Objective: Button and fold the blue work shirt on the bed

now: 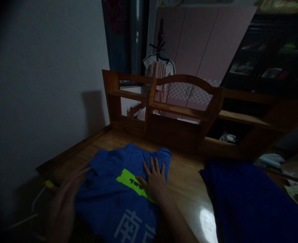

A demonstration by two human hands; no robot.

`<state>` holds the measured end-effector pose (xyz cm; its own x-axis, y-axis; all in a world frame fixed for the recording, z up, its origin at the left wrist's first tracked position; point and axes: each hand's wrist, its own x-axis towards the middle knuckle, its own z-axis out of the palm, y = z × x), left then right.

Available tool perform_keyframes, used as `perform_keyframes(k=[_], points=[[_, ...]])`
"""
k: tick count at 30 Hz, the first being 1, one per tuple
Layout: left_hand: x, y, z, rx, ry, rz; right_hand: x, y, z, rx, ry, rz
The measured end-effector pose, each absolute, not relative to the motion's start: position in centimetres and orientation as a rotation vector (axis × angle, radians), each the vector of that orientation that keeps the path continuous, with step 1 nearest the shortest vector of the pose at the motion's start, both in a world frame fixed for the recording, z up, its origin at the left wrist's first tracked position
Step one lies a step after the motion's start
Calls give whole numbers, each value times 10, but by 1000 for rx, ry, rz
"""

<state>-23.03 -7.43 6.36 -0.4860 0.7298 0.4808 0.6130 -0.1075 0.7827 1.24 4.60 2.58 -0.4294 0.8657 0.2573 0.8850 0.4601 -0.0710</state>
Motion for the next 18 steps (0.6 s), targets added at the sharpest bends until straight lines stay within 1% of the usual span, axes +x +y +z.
perform_keyframes(k=[2, 4, 6, 10, 14, 16, 18], points=[[-206, -58, 63, 1923, 1862, 1306, 10, 53, 21, -1463, -2510, -79], [-190, -39, 51, 2254, 1731, 954, 14, 60, 22, -1413, -2558, -65], [-187, -21, 32, 2402, 1768, 785, 24, 70, 25, -1381, -2582, -79], [-209, 2, 7, 2449, 2039, 715, 48, 91, 32, -1439, -2565, -80], [-240, 7, 8, 2379, 2240, 689, 49, 86, 43, -1509, -2517, -126], [-255, -2, 13, 2256, 2356, 832, 41, 63, 54, -1492, -2468, -172], [-269, -23, 15, 2023, 2425, 1122, 34, 26, 66, -1409, -2435, -101]])
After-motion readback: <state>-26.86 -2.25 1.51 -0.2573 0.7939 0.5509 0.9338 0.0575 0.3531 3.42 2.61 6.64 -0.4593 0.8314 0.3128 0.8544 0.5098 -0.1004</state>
